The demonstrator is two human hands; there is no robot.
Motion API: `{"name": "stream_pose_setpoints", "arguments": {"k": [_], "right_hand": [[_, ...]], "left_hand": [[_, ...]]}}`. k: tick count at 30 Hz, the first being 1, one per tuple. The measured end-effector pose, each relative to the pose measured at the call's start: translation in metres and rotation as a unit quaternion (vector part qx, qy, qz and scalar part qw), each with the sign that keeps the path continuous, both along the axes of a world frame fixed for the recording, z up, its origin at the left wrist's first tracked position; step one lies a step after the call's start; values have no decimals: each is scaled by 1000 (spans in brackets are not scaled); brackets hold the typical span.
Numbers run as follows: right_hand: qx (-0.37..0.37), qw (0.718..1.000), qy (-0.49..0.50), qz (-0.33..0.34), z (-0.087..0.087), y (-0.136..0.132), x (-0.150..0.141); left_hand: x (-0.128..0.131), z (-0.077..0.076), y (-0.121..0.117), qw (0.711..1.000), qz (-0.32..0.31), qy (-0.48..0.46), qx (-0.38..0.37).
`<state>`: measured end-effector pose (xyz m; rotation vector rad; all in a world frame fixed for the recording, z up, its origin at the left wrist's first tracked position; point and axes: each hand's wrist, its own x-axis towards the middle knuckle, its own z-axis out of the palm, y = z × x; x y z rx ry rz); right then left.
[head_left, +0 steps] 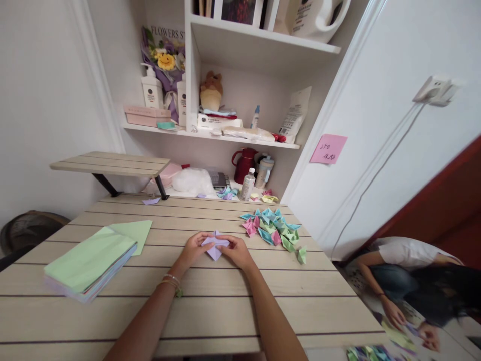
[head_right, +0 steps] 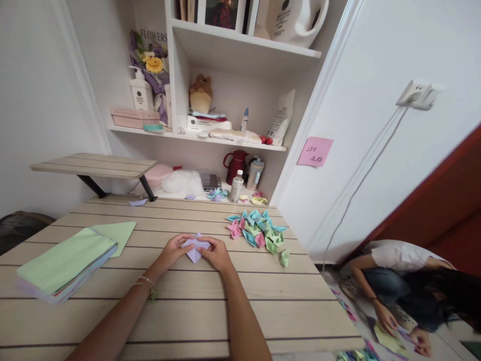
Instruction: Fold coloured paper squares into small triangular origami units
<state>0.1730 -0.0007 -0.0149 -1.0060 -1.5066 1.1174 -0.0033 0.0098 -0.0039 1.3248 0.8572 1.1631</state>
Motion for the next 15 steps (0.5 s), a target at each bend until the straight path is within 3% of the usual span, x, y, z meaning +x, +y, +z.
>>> {"name": "stream_pose_setpoints", "arguments": {"k": [5, 15], "right_hand": [[32, 999, 17, -30, -1, 0, -7], [3, 997, 36, -61, 0, -1, -8]], "left_hand": [[-1, -5, 1, 1000, 1, -6, -28], [2, -9, 0, 1000, -4, 3, -17]]}}
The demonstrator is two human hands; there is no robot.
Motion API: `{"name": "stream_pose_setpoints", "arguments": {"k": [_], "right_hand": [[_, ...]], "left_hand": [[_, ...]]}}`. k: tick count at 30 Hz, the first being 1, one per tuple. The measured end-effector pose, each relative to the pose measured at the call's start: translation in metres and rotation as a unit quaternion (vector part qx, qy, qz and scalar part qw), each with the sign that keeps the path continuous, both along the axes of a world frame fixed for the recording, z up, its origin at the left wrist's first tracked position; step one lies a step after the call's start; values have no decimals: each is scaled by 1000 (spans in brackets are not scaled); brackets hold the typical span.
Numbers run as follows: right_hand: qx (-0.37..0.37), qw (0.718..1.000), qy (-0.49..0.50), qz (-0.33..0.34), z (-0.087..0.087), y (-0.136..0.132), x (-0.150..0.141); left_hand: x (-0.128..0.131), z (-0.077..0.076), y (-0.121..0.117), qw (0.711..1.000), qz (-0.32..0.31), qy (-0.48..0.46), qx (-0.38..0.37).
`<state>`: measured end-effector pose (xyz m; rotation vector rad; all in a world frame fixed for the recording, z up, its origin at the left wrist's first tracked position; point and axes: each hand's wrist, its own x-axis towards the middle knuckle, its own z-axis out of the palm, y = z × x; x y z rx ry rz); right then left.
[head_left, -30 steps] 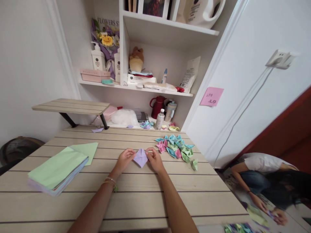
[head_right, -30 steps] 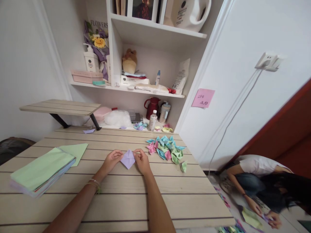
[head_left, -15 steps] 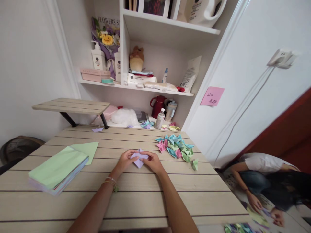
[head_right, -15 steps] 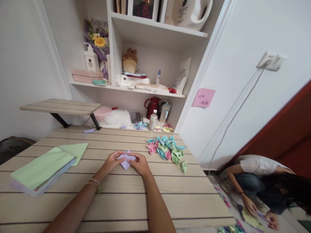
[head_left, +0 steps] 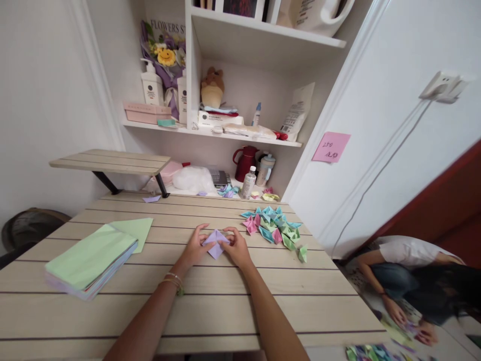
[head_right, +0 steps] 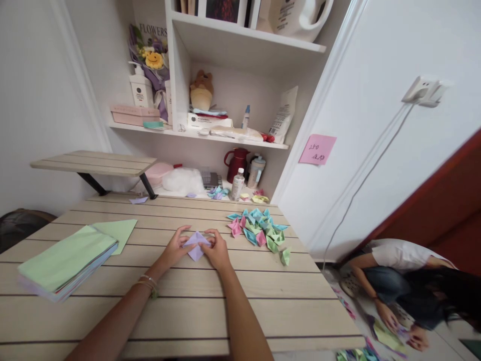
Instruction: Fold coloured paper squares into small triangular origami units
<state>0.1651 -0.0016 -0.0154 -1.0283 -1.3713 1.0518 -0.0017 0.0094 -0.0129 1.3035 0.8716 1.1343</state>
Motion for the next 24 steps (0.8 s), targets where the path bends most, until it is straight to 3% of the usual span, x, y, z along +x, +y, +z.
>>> {"name": "stream_pose_setpoints", "arguments": {"k": [6, 11, 15, 20, 24], "right_hand": [[-38, 998, 50, -16, 0, 2, 5], [-22, 995, 88, 41, 0, 6, 10], [32, 998, 1, 50, -1, 6, 11], [114, 985, -133, 3, 0, 3, 12], [172, 962, -210, -16, 2, 1, 15]], "left_hand": [[-4, 1, 3, 998, 23, -33, -43], [-6, 4, 5, 994, 28, -70, -77], [-6, 5, 6, 998, 32, -42, -40], [-3, 6, 3, 1000, 2, 10, 1], [-1, 4, 1, 997, 50, 60, 21]]}}
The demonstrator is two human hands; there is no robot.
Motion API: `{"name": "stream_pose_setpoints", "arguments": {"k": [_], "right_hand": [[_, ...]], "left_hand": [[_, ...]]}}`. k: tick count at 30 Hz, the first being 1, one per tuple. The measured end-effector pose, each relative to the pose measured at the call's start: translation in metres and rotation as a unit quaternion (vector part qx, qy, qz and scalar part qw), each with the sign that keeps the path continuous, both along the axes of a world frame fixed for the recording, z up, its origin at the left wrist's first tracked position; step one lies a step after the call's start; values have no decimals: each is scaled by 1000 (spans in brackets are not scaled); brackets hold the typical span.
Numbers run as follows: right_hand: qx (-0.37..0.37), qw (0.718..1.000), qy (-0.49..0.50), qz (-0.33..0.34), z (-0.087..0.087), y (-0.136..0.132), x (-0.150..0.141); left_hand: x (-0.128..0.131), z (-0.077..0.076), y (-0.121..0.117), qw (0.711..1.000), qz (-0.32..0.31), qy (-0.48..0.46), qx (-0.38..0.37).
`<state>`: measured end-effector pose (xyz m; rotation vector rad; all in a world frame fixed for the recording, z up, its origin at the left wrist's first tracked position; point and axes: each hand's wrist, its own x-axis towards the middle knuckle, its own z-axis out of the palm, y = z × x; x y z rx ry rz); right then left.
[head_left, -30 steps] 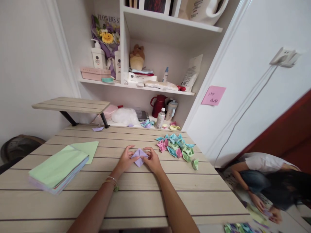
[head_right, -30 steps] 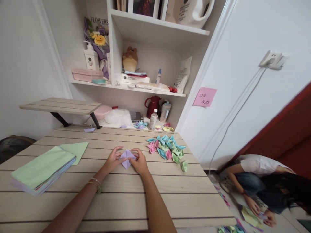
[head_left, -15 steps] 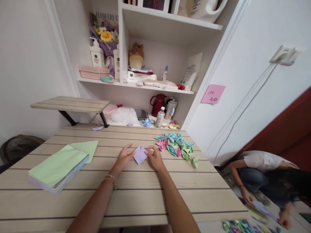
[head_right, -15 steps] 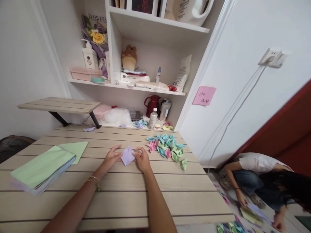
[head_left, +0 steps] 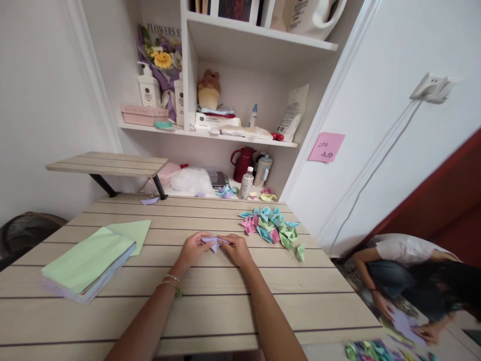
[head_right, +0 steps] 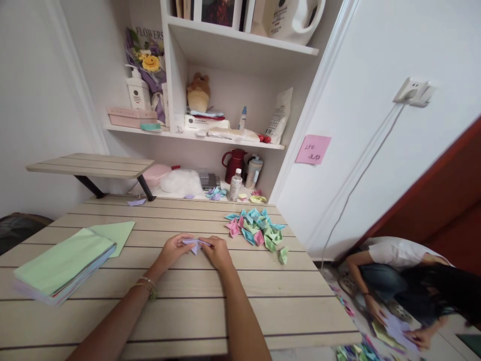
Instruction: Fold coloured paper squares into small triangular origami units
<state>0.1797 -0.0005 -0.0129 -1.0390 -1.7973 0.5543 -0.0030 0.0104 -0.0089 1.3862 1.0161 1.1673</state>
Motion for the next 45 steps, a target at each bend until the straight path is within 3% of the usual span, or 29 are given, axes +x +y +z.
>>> {"name": "stream_pose_setpoints", "arguments": {"k": [4, 11, 20, 33, 39, 42, 45], "right_hand": [[36, 999, 8, -3, 1, -2, -2], [40, 999, -6, 8, 2, -5, -10], [-11, 998, -57, -29, 2, -6, -10], [2, 995, -95, -27, 8, -9, -10], [7, 986, -137, -98, 4, -10, -17], [-21, 992, -72, -99, 2, -10, -25], [-73, 992, 87, -62, -1, -6, -31]], "left_hand": [[0, -1, 1, 1000, 16, -1, -16], [2, 0, 3, 996, -17, -82, -10], [0, -11, 7, 999, -14, -21, 37], [2, -5, 1, 998, 0, 7, 58], [5, -6, -1, 996, 25, 39, 76], [5, -4, -1, 994, 52, 29, 88], [3, -2, 0, 996, 43, -3, 75]]}}
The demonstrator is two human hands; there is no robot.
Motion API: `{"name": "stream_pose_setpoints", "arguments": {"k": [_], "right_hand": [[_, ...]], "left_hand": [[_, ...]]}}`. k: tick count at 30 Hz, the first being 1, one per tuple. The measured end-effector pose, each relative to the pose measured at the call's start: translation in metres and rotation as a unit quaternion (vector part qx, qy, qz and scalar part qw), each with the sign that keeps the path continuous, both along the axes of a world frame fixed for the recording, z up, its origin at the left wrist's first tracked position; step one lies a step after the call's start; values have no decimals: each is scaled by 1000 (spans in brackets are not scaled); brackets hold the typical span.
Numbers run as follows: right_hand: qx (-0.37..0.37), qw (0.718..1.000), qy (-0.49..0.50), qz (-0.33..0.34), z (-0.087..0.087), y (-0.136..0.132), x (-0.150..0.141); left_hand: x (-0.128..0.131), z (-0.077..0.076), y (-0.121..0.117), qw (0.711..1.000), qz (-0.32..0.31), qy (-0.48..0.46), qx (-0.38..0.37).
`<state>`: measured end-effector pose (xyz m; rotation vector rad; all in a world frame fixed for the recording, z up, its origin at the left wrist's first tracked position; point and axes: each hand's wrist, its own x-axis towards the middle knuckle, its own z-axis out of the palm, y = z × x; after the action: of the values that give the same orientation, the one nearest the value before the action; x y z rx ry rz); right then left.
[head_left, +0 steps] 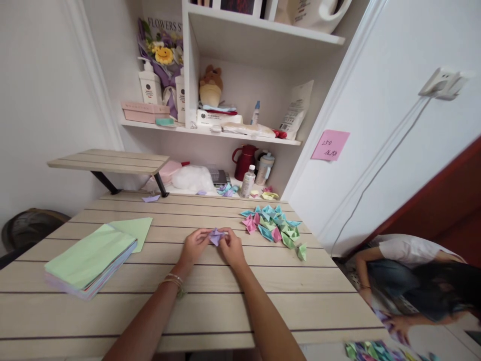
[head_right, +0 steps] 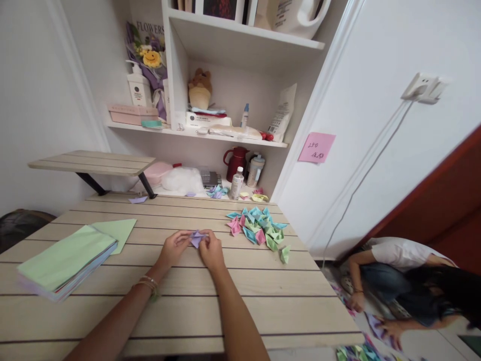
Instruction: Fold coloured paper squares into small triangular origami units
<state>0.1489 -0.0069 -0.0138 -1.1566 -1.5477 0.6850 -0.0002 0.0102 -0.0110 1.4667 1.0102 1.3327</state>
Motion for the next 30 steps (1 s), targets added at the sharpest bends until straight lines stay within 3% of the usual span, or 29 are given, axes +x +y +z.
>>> {"name": "stream_pose_setpoints", "arguments": {"k": [4, 7, 11, 17, 21, 27, 30], "right_hand": [[-58, 975, 201, 80, -2, 4, 2], [-96, 954, 261, 115, 0, 4, 8], [-124, 950, 251, 137, 4, 3, 16], [-97, 965, 213, 115, 3, 5, 14], [-91, 966, 221, 103, -1, 6, 10], [-96, 962, 204, 155, -5, 7, 11], [-87, 972, 166, 142, -6, 6, 13]], "left_hand": [[-4, -1, 5, 998, -32, -35, -40], [-5, -3, 7, 995, -60, -37, -74], [-5, -1, 5, 997, -42, -29, -57], [-4, 5, 0, 999, -20, 6, -27], [-3, 4, 1, 998, -24, -34, -39], [-5, 1, 4, 999, -27, -22, -38], [-5, -2, 3, 998, -50, -12, -36]]}}
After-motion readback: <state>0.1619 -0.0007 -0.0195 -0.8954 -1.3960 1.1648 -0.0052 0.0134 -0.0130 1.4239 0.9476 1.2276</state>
